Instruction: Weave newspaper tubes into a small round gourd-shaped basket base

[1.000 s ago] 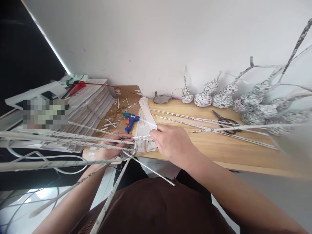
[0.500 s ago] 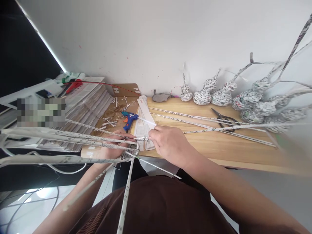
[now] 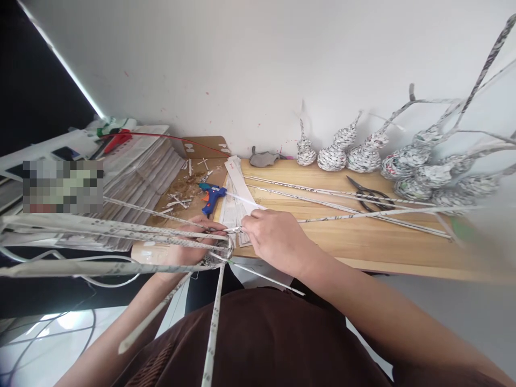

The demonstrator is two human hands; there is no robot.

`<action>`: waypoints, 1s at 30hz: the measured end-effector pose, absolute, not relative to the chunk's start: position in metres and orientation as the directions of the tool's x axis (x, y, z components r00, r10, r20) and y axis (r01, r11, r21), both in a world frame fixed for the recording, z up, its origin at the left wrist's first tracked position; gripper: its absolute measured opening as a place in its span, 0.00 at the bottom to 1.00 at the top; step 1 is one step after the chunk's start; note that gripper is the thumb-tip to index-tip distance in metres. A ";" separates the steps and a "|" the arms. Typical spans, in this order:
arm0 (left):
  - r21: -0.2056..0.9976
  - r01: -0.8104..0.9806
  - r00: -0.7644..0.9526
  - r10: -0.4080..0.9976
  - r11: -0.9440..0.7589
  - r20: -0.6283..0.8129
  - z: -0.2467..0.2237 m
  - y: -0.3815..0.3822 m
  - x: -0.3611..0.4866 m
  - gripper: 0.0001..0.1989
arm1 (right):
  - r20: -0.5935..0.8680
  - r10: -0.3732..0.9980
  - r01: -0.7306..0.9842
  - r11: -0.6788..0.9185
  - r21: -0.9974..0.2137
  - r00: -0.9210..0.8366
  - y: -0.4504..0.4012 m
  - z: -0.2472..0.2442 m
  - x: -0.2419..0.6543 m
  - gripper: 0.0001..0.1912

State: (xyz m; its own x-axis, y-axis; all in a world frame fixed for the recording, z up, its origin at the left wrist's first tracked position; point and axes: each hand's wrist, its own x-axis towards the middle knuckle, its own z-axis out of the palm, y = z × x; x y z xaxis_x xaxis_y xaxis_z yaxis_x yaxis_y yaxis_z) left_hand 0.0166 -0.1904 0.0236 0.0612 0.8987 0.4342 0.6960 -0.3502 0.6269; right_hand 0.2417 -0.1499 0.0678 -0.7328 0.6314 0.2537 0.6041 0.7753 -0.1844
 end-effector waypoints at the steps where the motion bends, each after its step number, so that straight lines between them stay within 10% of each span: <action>1: 0.626 0.689 0.080 0.896 -0.367 0.437 0.022 -0.190 0.016 0.07 | 0.260 0.633 0.603 0.774 -0.192 -0.729 -0.150 0.067 0.241 0.10; 30: 0.622 0.688 0.110 0.901 -0.373 0.419 0.006 -0.189 0.011 0.05 | 0.287 0.685 0.561 0.720 -0.410 -0.670 -0.156 0.059 0.237 0.11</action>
State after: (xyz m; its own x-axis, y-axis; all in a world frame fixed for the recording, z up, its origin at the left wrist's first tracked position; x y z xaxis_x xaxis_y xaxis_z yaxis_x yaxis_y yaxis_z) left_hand 0.0109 -0.1895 0.0063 0.1098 0.9011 0.4194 0.6879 -0.3735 0.6223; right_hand 0.2373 -0.1556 0.0594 -0.6699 0.6849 0.2866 0.5607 0.7197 -0.4095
